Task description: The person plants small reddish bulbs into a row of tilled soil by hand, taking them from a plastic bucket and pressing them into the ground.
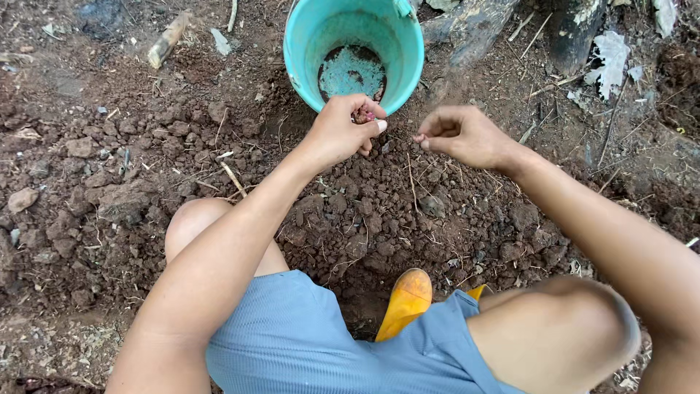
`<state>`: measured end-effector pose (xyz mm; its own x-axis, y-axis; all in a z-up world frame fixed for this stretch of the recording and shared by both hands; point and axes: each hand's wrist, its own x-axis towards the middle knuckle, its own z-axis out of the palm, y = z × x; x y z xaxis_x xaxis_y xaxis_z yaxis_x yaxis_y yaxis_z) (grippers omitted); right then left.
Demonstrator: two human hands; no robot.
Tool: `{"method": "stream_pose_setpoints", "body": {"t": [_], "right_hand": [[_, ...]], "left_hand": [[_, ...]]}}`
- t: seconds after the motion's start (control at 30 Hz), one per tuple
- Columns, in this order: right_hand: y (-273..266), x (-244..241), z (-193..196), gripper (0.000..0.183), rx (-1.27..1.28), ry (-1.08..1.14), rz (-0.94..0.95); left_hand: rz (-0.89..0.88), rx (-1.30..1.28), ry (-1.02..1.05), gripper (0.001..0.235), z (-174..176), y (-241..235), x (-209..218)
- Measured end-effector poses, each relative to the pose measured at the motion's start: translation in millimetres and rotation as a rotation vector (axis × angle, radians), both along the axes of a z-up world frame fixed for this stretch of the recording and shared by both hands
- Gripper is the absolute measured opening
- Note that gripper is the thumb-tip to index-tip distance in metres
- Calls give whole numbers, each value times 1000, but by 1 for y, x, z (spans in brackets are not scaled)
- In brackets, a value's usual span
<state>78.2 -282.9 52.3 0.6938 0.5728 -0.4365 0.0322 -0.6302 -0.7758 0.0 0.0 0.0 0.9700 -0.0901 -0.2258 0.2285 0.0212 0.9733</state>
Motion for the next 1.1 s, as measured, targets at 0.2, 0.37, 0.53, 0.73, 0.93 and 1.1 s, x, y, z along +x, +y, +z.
{"method": "stream_pose_setpoints", "body": {"t": [0.2, 0.37, 0.53, 0.73, 0.93, 1.1], "right_hand": [[5, 31, -103, 18, -124, 57, -87], [-5, 63, -258, 34, -126, 60, -102], [-11, 92, -373, 37, -221, -72, -85], [1, 72, -387, 38, -346, -182, -35], [-1, 60, -376, 37, -311, -64, -42], [-6, 66, -405, 35, -357, -74, -160]], "left_hand": [[41, -6, 38, 25, -14, 2, 8], [44, 24, 13, 24, -14, 1, 4], [-19, 38, 20, 24, 8, -1, -4], [-55, 58, 47, 24, -4, 4, -6], [-58, 161, 35, 23, -11, 11, -2], [-70, 195, 16, 24, -16, 15, -6]]}}
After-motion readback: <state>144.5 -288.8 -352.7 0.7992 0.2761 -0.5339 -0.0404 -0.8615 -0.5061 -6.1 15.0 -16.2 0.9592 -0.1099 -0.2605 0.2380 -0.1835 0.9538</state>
